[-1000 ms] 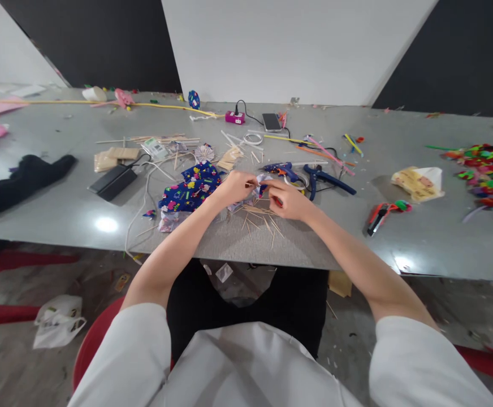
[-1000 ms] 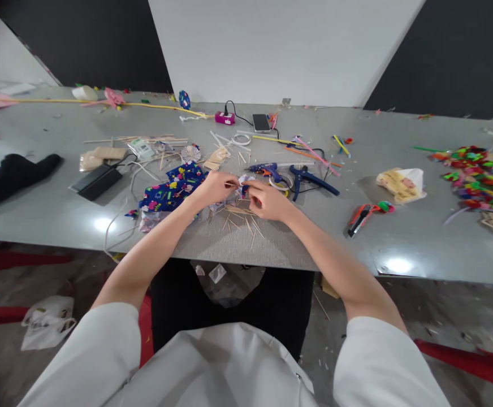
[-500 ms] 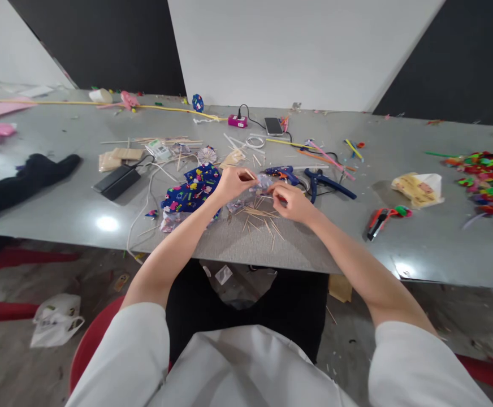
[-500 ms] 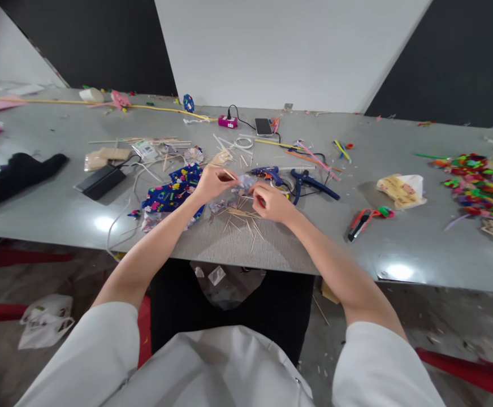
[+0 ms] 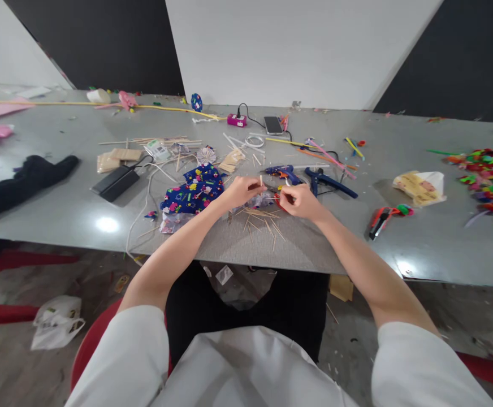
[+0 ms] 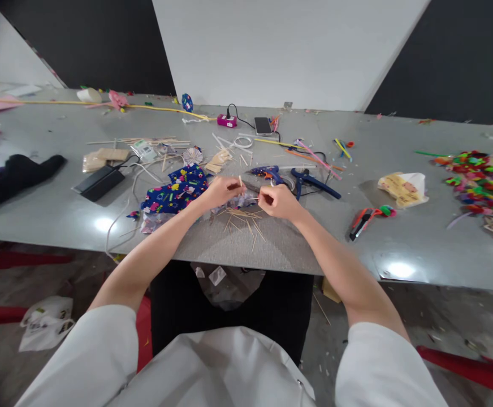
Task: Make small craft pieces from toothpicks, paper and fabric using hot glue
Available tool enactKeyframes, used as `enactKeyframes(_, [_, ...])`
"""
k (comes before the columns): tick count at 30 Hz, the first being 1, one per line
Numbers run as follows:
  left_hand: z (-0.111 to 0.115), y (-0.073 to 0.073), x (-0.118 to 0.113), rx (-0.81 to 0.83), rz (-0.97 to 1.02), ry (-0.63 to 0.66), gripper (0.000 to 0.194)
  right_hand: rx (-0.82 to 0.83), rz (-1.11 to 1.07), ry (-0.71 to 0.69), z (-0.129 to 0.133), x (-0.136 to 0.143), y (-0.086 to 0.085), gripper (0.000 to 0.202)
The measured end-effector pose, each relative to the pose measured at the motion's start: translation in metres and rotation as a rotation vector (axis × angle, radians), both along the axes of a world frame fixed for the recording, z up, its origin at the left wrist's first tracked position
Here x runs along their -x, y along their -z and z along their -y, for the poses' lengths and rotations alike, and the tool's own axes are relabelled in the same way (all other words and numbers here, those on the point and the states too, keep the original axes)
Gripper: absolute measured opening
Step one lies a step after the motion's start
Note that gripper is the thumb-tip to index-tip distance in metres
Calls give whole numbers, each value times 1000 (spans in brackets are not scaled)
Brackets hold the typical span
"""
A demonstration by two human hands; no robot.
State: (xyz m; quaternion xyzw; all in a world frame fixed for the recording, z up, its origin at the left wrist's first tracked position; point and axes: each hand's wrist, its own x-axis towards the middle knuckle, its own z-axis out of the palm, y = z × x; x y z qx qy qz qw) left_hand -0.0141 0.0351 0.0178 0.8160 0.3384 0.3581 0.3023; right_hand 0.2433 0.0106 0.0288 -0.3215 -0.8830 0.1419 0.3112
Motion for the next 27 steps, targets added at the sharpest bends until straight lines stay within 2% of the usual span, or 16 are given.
enactKeyframes(4, [3, 2, -3, -30, -48, 38, 31, 0, 81, 19, -6, 0, 3, 37])
enactKeyframes(11, [3, 1, -2, -12, -66, 50, 26, -106, 188, 19, -13, -1, 8, 38])
enactKeyframes(14, [3, 2, -1, 7, -86, 70, 21, -117, 180, 9, -14, 0, 10, 34])
enactKeyframes(21, [2, 7, -1, 15, -98, 33, 16, 1, 44, 9, -11, 3, 8, 33])
enactKeyframes(27, [3, 7, -2, 47, -84, 12, 17, -125, 96, 7, -8, -1, 10, 27])
